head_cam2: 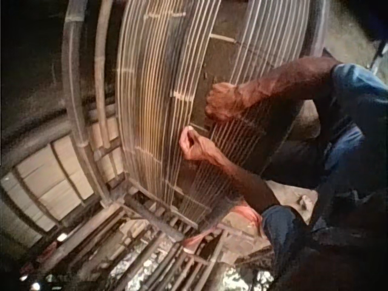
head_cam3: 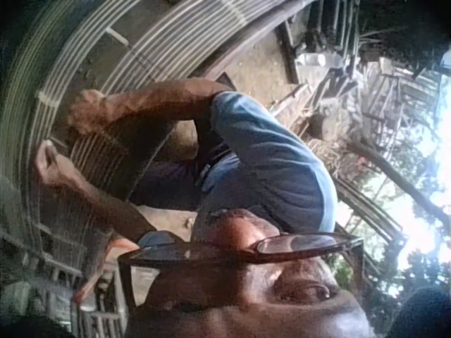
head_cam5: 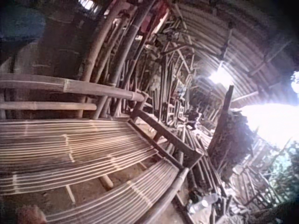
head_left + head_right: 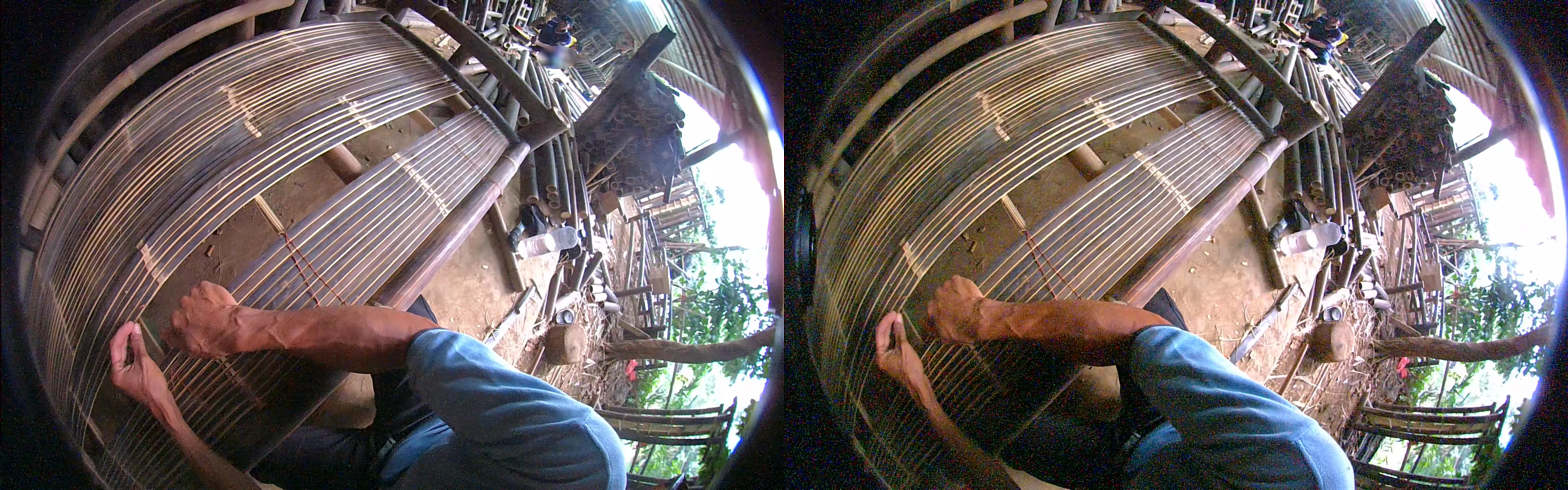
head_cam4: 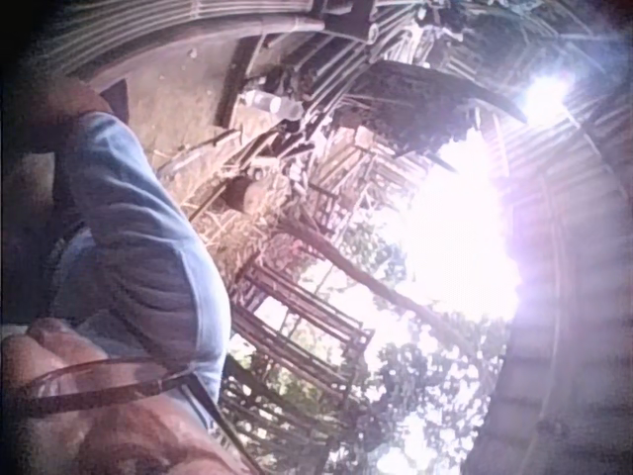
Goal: The person weaves thin bamboo slats together using red string to create a large mat, threading the string through the slats and pulling it tight by hand.
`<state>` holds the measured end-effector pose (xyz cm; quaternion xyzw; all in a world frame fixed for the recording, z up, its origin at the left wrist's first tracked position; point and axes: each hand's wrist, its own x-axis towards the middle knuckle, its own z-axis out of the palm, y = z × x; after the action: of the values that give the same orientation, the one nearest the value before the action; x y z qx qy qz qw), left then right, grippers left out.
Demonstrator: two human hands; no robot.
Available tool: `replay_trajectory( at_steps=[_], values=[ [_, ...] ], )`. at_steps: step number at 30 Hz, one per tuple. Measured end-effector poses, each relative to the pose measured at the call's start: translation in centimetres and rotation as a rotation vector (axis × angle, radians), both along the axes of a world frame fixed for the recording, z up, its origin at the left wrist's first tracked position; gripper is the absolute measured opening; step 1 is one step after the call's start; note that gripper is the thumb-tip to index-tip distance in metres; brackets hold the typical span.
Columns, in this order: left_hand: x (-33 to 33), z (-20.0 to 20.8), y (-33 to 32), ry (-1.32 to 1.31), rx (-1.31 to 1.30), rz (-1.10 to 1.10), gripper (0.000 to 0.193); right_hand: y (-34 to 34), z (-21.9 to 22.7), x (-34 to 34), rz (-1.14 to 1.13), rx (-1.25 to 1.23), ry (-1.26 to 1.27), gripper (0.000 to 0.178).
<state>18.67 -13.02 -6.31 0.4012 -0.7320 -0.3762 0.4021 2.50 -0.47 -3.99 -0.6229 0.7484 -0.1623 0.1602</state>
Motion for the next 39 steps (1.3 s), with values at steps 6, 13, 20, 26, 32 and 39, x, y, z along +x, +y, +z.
replay_trajectory(
  at_steps=[6,13,20,26,32,39],
  values=[
    [0.1,-0.2,-0.3,-0.078,-0.038,0.004,0.014,0.5,0.8,-0.8,0.058,-0.031,-0.072,0.035],
    [0.4,-0.8,-0.5,-0.025,-0.054,-0.015,0.015,0.6,0.0,-0.2,0.039,-0.094,-0.053,0.036],
    [0.4,-0.5,-0.5,-0.071,-0.069,0.017,0.017,0.4,-0.5,-0.1,0.111,-0.043,-0.018,0.025],
    [0.4,-0.5,-0.6,-0.058,-0.041,0.006,0.014,0.3,-1.6,0.4,0.073,-0.181,0.036,0.022],
    [0.0,0.0,0.0,-0.042,-0.023,-0.005,0.013,0.4,-0.3,-0.1,0.078,-0.054,-0.011,0.023],
    [0.0,0.2,-0.1,-0.056,-0.020,-0.014,0.014,1.1,0.7,-0.4,0.091,-0.082,-0.023,0.025]
  ],
)
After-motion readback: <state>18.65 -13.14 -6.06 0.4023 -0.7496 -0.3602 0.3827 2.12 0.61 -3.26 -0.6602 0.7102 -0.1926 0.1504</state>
